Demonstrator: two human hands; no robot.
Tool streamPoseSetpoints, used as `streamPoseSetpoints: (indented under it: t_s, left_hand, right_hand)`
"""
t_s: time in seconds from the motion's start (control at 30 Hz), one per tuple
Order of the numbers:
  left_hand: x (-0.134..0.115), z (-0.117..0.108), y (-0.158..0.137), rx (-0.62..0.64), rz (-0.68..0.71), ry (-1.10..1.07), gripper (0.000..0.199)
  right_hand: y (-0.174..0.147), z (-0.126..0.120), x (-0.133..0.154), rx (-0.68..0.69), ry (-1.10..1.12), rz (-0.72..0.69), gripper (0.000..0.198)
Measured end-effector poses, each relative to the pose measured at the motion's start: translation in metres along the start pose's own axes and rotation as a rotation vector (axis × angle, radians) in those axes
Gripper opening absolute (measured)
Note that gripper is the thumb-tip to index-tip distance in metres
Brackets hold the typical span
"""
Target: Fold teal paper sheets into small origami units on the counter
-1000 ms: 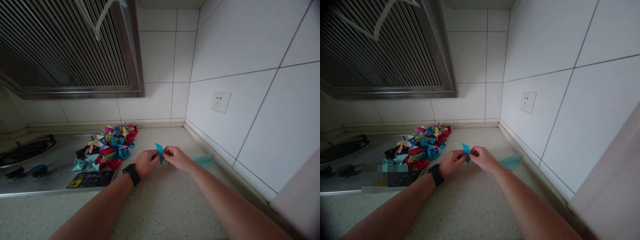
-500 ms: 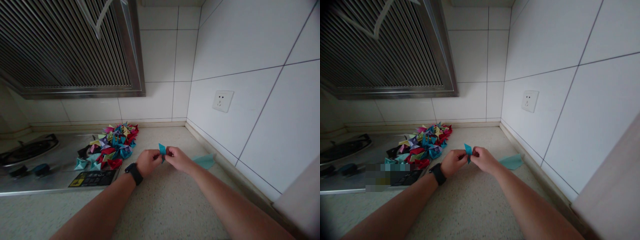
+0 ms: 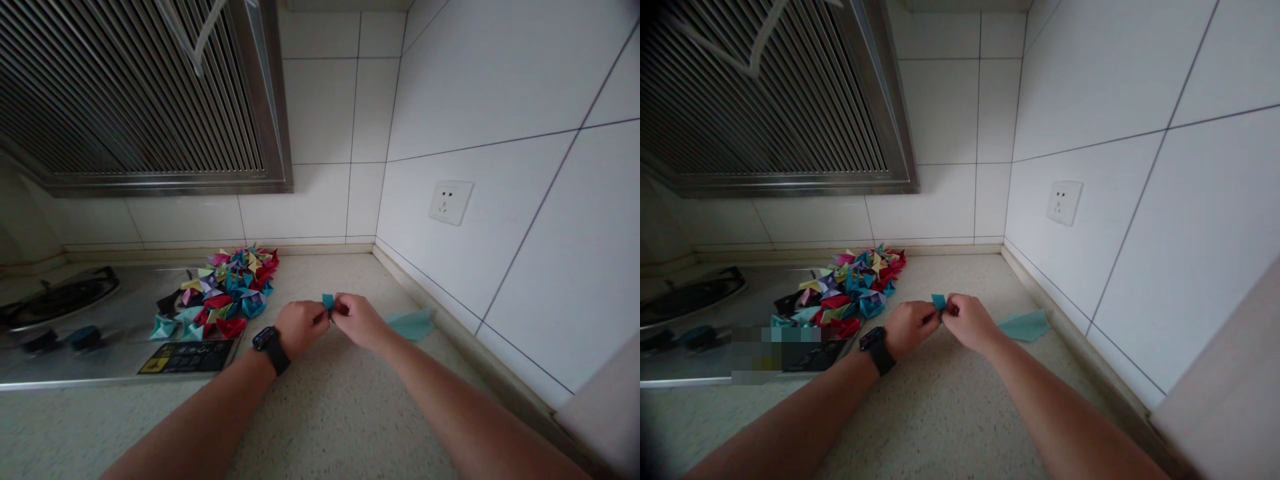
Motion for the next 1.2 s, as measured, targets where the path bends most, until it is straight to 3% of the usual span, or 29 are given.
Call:
streamPoseSetpoints:
  t_s: [0.27,0.5,1.2]
  left_hand:
    - [0.005,-0.004,-0.003,0.027,-0.050,-0.095,0.024]
    - [0.009,-0.001,-0.001,0.022,-0.057,-0.376,0.028]
    - [0.012,0.011,-0.002,0.043,-0.170,-0.993,0.034]
  right_hand:
    - [0.001,-0.002,0.000,0.139,0.116,-0.014,0.009]
    - [-0.001,0.001,-0.004,0.295,0.220,0.011,0.020]
    - [-0.002,0.012,-0.002,0.342,0.853,0.150,0.026]
Point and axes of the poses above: each hand's wrist, its own y-axis towards the middle knuckle, its own z-axis out of the palm, x = y × z, the point moved 6 cm from there along y, towards the middle knuckle, and after that the axes turned 6 degrees about z, right-handed, at the moved point
